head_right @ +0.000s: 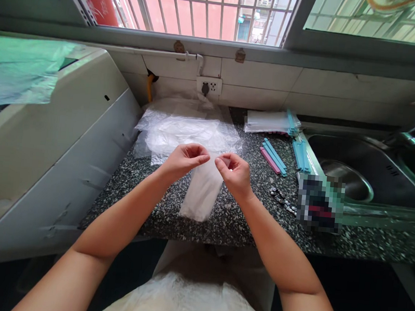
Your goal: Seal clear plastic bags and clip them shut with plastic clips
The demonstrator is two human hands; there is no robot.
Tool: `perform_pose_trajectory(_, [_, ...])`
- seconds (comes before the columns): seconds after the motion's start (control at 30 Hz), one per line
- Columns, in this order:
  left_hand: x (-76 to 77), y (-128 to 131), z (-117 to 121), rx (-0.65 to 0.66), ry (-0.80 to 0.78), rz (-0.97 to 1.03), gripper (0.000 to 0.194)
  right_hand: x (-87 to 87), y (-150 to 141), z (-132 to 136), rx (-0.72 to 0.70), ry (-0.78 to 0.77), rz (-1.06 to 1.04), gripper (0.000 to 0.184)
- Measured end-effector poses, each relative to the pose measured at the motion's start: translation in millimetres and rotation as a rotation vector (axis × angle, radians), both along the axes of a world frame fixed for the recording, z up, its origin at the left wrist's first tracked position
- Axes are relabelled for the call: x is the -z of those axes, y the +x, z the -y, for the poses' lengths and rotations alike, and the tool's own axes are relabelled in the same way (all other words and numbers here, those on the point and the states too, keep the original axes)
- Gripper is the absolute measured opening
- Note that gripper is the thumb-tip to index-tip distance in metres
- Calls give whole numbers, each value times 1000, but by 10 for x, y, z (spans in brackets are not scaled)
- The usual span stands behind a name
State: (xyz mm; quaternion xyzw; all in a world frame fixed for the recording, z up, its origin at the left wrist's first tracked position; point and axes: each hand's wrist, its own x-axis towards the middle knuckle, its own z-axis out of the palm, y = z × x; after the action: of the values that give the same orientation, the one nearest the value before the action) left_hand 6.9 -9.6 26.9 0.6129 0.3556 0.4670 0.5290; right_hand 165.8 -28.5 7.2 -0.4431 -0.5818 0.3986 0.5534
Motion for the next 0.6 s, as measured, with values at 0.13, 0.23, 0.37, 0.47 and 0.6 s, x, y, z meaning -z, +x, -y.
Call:
perform_pose_trajectory(0.13, [-22,-29,-11,-11,5,-7,25,-15,12,-5,25,14,-15,20])
perform_pose_trajectory(0.23, [-25,-31,-16,-15,22,-29,29,-15,14,-6,28,23,-9,20])
perform_pose_trajectory(0.37, [-18,-22,-12,-33,29,-111,30,-10,6,-1,25,40,13,20])
perform_pose_trajectory(0.47, [1,-15,-8,-25,29,-143,31,-11,-8,6,19,54,42,20])
perform_pose_trajectory(0.6, [25,-10,-7,-2,31,-97,33,-15,-24,16,8,43,67,22])
